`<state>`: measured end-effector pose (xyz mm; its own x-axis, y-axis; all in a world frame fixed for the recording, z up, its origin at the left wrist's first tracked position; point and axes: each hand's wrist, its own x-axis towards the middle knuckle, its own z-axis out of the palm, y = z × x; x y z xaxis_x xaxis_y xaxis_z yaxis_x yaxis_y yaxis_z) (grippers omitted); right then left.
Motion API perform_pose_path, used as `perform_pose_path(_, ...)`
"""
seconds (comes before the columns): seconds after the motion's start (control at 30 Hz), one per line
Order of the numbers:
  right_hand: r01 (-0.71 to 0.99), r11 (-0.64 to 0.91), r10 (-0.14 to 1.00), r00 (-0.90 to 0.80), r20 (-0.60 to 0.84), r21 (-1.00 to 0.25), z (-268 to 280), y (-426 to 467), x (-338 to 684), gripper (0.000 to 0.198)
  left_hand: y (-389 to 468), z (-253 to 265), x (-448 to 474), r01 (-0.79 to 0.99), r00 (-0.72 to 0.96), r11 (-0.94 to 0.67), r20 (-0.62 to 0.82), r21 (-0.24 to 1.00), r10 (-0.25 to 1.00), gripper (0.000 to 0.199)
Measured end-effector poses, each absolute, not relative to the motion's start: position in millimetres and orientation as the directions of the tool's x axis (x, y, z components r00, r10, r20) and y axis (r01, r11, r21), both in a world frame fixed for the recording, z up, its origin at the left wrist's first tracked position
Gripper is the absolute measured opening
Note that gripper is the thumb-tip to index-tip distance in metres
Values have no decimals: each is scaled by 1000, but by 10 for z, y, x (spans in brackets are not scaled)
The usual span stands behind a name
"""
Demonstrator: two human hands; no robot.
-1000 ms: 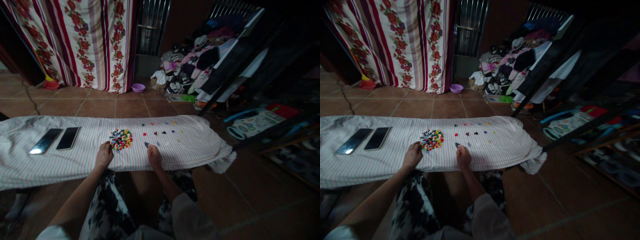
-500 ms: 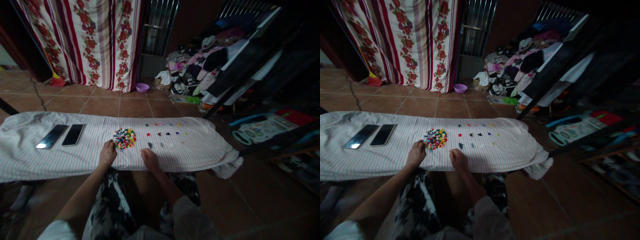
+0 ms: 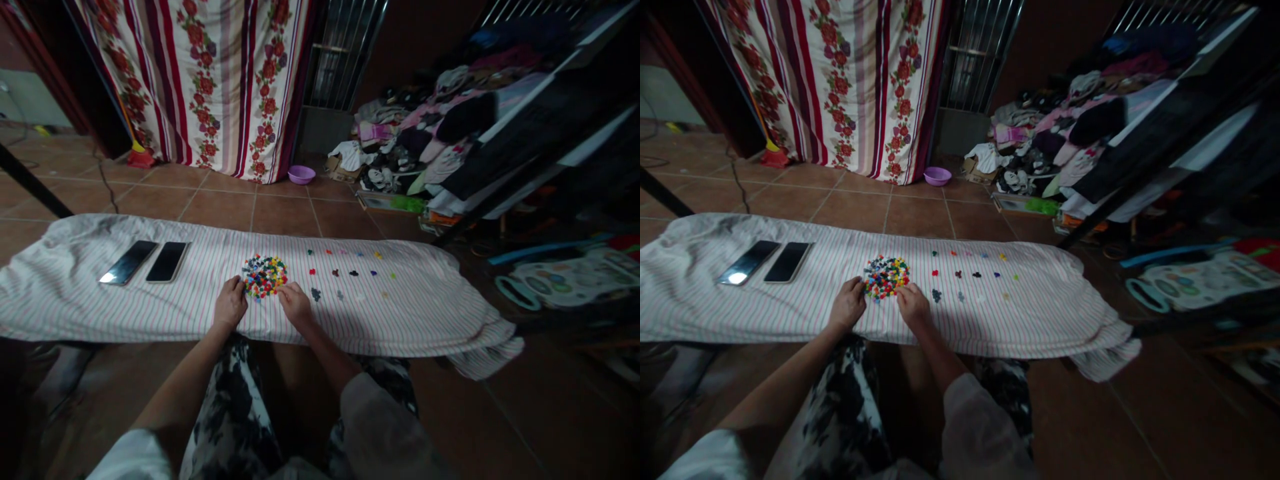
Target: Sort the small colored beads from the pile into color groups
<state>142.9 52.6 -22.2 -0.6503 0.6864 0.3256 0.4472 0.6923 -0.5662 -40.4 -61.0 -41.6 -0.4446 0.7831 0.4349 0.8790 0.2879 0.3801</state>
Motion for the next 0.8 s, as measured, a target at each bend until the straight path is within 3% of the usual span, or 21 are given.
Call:
perform_pose_path(0.23, 539, 681, 705, -665, 246, -496, -123, 590, 1164, 24, -592, -404, -403, 884, -436, 285, 433, 370, 789, 33)
perform_pose_path(0.8, 542, 752, 636, -747, 194, -375, 3, 818, 600, 25, -573, -382, -383, 896, -417, 284, 430, 340, 801, 31)
